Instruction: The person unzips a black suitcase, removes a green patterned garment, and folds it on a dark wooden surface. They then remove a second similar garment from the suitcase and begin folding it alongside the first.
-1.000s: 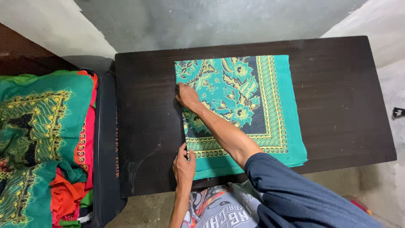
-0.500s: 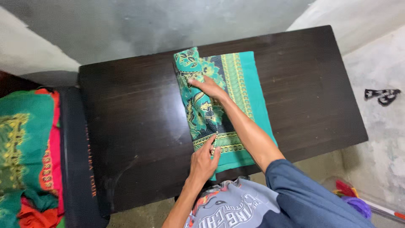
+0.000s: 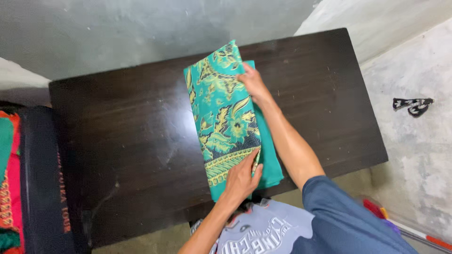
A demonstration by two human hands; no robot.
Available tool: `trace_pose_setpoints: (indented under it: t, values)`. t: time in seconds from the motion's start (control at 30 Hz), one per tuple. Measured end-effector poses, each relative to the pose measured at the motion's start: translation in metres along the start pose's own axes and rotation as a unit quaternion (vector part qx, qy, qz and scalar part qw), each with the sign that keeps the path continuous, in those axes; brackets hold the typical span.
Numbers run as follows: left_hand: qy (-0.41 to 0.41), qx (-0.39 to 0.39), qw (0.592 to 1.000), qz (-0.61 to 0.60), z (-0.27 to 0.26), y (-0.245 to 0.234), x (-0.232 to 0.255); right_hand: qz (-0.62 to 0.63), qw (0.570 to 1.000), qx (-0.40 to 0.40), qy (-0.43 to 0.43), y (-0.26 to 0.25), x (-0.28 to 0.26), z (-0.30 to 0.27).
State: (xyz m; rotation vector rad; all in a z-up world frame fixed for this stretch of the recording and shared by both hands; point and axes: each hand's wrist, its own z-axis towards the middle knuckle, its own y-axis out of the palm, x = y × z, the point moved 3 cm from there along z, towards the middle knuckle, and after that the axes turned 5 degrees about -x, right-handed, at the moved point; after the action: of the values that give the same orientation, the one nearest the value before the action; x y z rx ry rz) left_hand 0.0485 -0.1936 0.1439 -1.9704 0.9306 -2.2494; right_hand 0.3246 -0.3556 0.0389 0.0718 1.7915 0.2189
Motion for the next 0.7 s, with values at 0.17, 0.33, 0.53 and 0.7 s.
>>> trace_pose_setpoints:
  t: [0.17,0.33,0.53,0.7]
  values:
    - [-0.011,-0.053,0.999,-0.006,0.024,0.054,-0.011,-0.022,0.999,0.004,-0.026,-0.066,0.02,-0.002]
    - [-0.047,-0.124,0.991,0.032,0.026,0.097,-0.019,-0.067,0.997,0.026,-0.018,-0.098,0.049,-0.002]
    - [0.025,-0.164,0.986,0.035,0.025,0.102,-0.024,-0.166,0.983,0.056,-0.048,-0.105,0.073,0.021]
    - [0.07,-0.004,0.994,0.079,0.041,0.058,-0.058,-0.434,0.887,0.151,-0.041,-0.079,0.016,0.003]
